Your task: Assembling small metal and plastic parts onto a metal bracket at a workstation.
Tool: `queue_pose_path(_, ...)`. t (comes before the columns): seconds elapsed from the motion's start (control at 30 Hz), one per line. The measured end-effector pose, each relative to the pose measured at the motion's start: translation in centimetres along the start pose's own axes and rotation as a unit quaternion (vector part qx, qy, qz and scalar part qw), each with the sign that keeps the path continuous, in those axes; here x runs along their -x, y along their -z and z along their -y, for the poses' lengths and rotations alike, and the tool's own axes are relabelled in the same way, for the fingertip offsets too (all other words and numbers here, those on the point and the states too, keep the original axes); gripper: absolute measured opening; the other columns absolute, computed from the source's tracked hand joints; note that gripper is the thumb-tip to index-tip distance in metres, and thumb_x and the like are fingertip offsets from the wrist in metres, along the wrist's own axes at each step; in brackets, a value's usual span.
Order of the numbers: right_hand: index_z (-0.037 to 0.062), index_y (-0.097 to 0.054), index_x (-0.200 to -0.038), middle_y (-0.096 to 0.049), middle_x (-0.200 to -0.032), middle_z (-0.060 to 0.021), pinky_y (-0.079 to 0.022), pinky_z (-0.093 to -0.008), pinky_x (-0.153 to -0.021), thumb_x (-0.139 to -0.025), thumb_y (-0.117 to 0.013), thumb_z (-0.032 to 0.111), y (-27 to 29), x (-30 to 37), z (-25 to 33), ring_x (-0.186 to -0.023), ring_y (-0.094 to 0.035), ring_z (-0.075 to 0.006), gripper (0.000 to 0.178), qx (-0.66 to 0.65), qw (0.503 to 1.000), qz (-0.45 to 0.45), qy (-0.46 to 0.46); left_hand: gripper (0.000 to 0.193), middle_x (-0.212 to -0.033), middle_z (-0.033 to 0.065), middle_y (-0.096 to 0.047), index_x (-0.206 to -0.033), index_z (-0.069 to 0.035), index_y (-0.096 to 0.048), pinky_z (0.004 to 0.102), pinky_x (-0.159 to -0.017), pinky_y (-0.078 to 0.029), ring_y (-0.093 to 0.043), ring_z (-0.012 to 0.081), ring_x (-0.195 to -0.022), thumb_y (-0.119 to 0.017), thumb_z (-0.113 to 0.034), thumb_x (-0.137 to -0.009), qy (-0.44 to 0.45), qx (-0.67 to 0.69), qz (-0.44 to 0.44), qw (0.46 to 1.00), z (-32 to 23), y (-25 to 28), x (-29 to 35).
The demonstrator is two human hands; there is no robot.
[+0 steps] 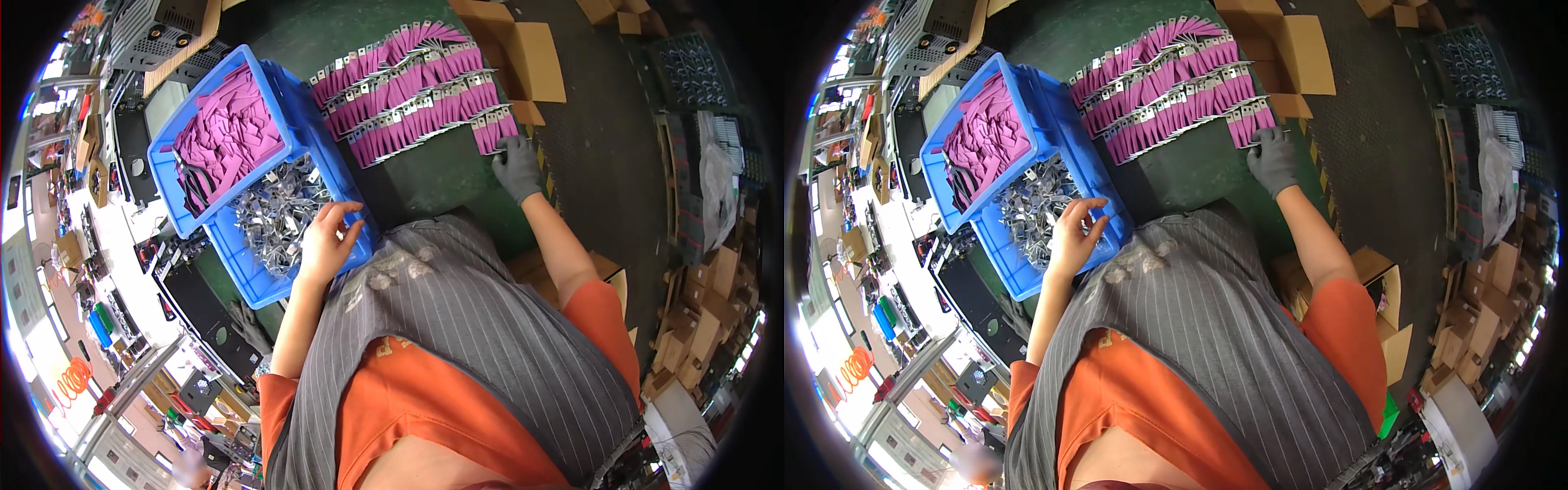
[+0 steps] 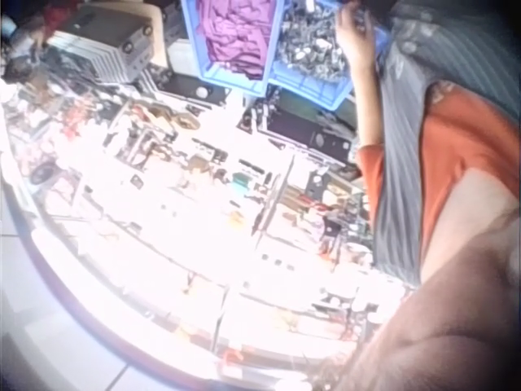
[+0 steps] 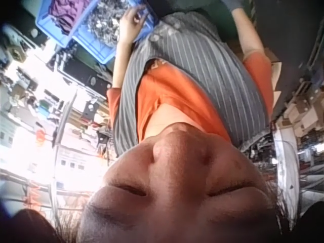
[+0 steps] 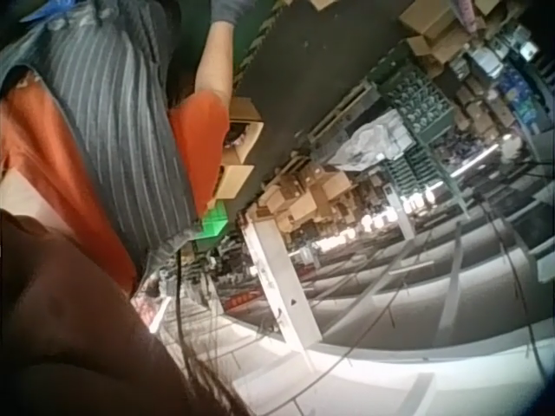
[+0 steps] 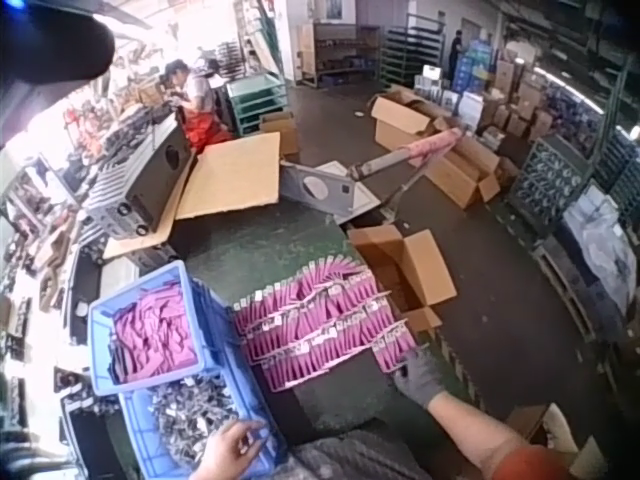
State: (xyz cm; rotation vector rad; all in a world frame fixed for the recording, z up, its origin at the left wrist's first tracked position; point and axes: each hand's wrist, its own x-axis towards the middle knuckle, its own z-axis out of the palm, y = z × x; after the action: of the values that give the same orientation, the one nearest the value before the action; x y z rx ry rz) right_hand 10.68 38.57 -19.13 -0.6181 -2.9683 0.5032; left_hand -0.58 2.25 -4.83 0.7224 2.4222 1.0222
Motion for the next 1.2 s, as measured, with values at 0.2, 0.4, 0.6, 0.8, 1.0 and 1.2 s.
queue_pose_path(0.2,0.0085,-0.034,-0.130,-0.039,-0.126,-0.0196,-0.025,-0.0513,-0.101,-0.069,-0.070,0.039,1.7,-0.9,1.5,-0.120,-0.035,-0.0369,0.078,0.045,0.998,-0.020,-0.046,0.024,-0.090,0.0066,-0.061,-0.101,-0.008,-0.064,0.0293,-0.058,-0.047,-0.055,0.0168,-0.061,-0.068,-0.008,-0.077,0.003,0.024,-0.014,1.000,0.6,-0.4,0.5)
queue_pose_path(0.4,0.0085,-0.026,-0.137,-0.035,-0.135,-0.0211,-0.019,-0.0509,-0.105,-0.069,-0.068,0.052,0.7,-2.6,4.0,-0.127,-0.030,-0.0365,0.091,0.069,0.990,0.039,-0.117,0.024,-0.089,0.0075,-0.061,-0.101,-0.008,-0.063,0.0291,-0.058,-0.046,-0.054,0.0172,-0.061,-0.068,-0.008,-0.077,0.006,0.019,-0.012,1.000,0.2,-0.2,0.2)
queue_pose_path(0.6,0.0088,-0.030,-0.136,-0.046,-0.124,-0.0203,-0.027,-0.0496,-0.101,-0.069,-0.070,0.048,-0.3,-3.0,3.0,-0.118,-0.043,-0.0343,0.087,0.096,0.993,0.005,-0.064,0.021,-0.089,0.0078,-0.061,-0.099,-0.008,-0.064,0.0293,-0.057,-0.045,-0.054,0.0158,-0.061,-0.068,-0.010,-0.078,0.044,0.022,-0.049,0.998,2.4,1.7,1.6)
queue_pose_path(0.8,0.0096,-0.035,-0.134,-0.050,-0.124,-0.0185,-0.036,-0.0477,-0.096,-0.065,-0.074,0.052,0.6,-2.6,2.5,-0.117,-0.046,-0.0342,0.090,0.087,0.995,0.019,-0.040,0.018,-0.090,0.0077,-0.063,-0.095,-0.013,-0.066,0.0364,-0.064,-0.049,-0.060,0.0252,-0.069,-0.066,-0.019,-0.077,0.170,-0.081,-0.131,0.973,9.0,4.8,2.0)
queue_pose_path(1.0,0.0080,-0.041,-0.130,-0.049,-0.124,-0.0178,-0.035,-0.0465,-0.098,-0.072,-0.073,0.040,2.5,-2.9,6.9,-0.117,-0.045,-0.0347,0.073,0.011,0.991,-0.102,0.091,0.018,-0.090,0.0061,-0.061,-0.093,-0.015,-0.067,0.0390,-0.074,-0.050,-0.059,0.0276,-0.087,-0.066,-0.020,-0.076,0.138,-0.260,-0.122,0.948,11.4,4.8,2.5)
queue_pose_path(1.2,0.0075,-0.046,-0.126,-0.049,-0.123,-0.0155,-0.035,-0.0440,-0.099,-0.075,-0.071,0.024,2.1,-3.4,14.3,-0.117,-0.045,-0.0339,0.058,-0.161,0.958,-0.059,0.231,0.013,-0.095,0.0041,-0.055,-0.087,-0.017,-0.067,0.0384,-0.079,-0.048,-0.052,0.0254,-0.097,-0.062,-0.020,-0.075,-0.017,-0.392,-0.060,0.918,12.2,0.9,-1.4)
